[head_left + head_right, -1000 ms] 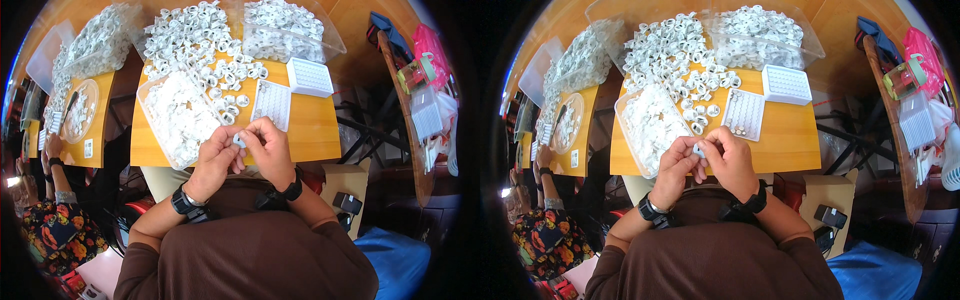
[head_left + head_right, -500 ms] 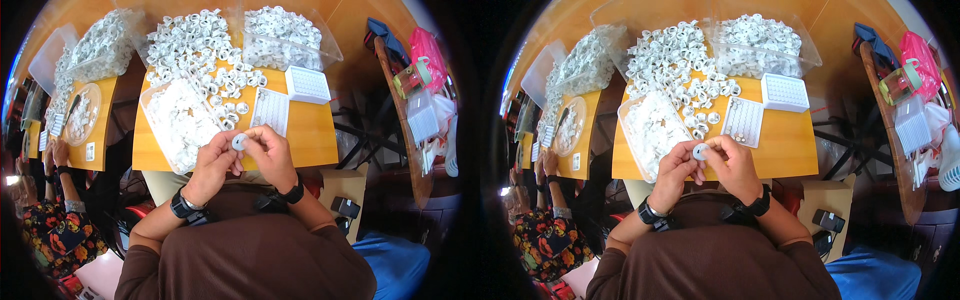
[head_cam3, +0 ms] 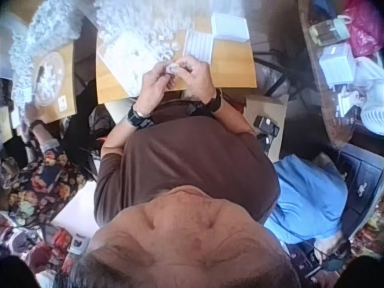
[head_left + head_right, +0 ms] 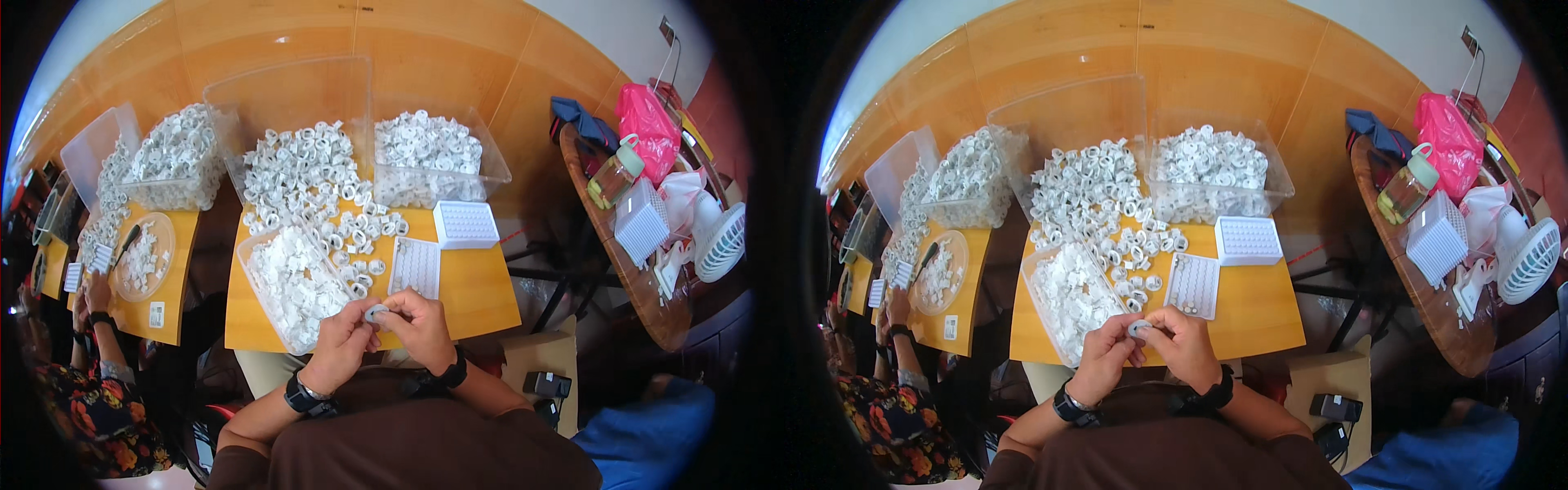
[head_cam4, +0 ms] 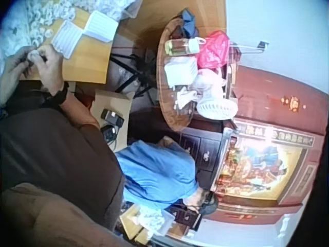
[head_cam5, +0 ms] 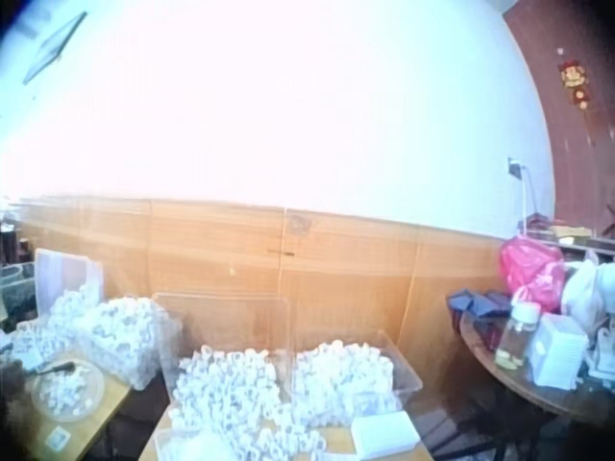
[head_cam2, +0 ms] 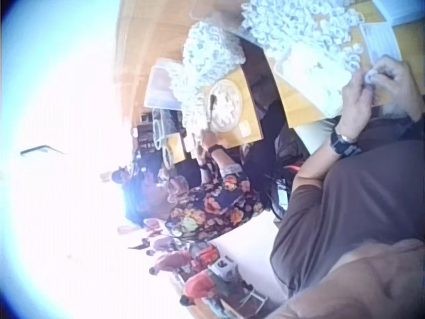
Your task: Assembling small electronic or metal circular parts into white plastic housing components at a manufacturing workbench.
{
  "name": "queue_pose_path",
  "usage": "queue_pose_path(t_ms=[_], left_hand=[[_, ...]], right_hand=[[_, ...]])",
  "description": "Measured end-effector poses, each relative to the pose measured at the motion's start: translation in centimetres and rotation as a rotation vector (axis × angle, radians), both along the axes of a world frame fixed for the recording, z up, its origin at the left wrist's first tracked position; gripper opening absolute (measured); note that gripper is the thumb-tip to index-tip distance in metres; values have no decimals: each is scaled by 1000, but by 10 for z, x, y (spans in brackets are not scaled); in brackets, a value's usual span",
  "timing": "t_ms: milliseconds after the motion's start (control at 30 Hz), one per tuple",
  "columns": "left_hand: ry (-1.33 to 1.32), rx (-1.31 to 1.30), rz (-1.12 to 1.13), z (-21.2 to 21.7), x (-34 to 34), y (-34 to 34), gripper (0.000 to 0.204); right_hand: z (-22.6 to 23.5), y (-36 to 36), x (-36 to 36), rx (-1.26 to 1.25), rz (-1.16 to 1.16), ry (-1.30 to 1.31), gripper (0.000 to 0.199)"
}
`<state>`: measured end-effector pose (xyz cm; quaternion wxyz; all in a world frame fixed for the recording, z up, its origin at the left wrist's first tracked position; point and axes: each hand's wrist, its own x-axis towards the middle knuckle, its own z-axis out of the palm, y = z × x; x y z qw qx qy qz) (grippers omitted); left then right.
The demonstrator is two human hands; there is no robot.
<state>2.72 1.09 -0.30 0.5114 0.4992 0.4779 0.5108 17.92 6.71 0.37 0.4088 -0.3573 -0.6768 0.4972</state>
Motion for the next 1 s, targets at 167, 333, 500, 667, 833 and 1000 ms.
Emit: queue_pose_path(t_ms=[167, 333, 500, 667, 833, 1000], left_hand=[[-122, -25, -45, 4, -9, -6, 40], [-153, 22, 72, 10, -28, -10, 52], [-249, 53, 121, 7, -43, -17, 48], [-315, 57, 236, 2, -61, -25, 42], [-368, 13, 239, -2, -65, -26, 38], [-342, -8, 213, -3, -59, -22, 37]], right_hand=[[14, 12, 3, -153, 92, -37, 14], [55, 77, 8, 109, -52, -233, 22], [103, 187, 4, 726, -409, -63, 28], [82, 171, -20, 619, -227, -364, 24], [13, 148, -39, 367, 92, -780, 14], [-31, 148, -52, 434, 23, -854, 5]])
